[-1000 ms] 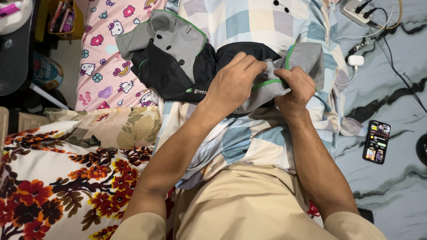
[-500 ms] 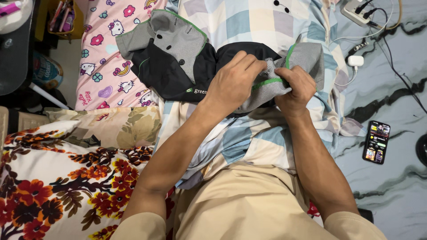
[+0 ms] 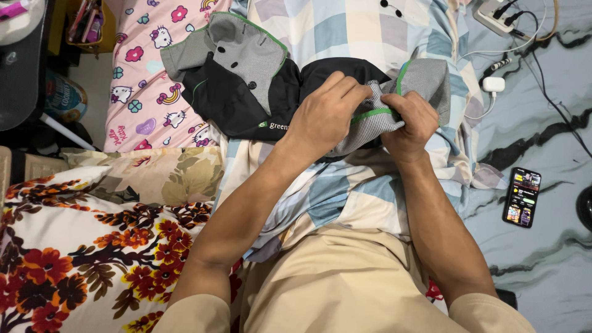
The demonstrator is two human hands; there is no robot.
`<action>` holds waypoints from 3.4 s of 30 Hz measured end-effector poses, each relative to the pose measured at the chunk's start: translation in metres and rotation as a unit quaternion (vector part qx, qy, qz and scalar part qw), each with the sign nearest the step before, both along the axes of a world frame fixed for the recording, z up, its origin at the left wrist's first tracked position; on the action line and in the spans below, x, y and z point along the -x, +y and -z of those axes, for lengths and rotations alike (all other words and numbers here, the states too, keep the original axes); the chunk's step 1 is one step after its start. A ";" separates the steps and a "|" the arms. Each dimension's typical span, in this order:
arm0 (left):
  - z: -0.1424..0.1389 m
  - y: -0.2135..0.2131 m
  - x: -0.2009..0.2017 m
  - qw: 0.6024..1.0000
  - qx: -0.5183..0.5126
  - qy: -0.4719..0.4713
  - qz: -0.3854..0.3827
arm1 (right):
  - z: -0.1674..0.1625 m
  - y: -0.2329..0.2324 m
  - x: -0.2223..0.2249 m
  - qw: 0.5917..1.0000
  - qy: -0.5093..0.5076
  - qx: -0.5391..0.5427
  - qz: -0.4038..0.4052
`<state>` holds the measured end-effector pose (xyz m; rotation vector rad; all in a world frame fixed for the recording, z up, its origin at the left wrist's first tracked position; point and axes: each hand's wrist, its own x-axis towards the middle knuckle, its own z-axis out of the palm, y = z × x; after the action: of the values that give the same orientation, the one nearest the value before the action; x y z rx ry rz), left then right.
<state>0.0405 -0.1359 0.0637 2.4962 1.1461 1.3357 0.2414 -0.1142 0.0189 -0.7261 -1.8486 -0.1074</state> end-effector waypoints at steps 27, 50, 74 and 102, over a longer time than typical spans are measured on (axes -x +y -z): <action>0.000 0.010 -0.001 0.969 0.163 -0.184 0.032 | -0.007 -0.006 0.001 0.998 -0.015 0.057 -0.006; 0.074 0.044 -0.004 0.708 0.491 -0.490 0.129 | -0.069 0.060 0.022 0.874 -0.211 0.438 0.019; 0.073 0.042 0.008 0.730 0.486 -0.440 0.194 | -0.032 0.091 -0.006 0.745 -0.081 0.645 -0.149; 0.093 0.040 -0.009 0.631 0.471 -0.595 0.159 | 0.001 -0.027 0.045 0.980 0.038 0.175 0.086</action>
<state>0.0499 -0.0960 -0.0289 0.6544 0.6371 1.2857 0.1962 -0.1411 0.0177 -1.1188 -1.7479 0.1365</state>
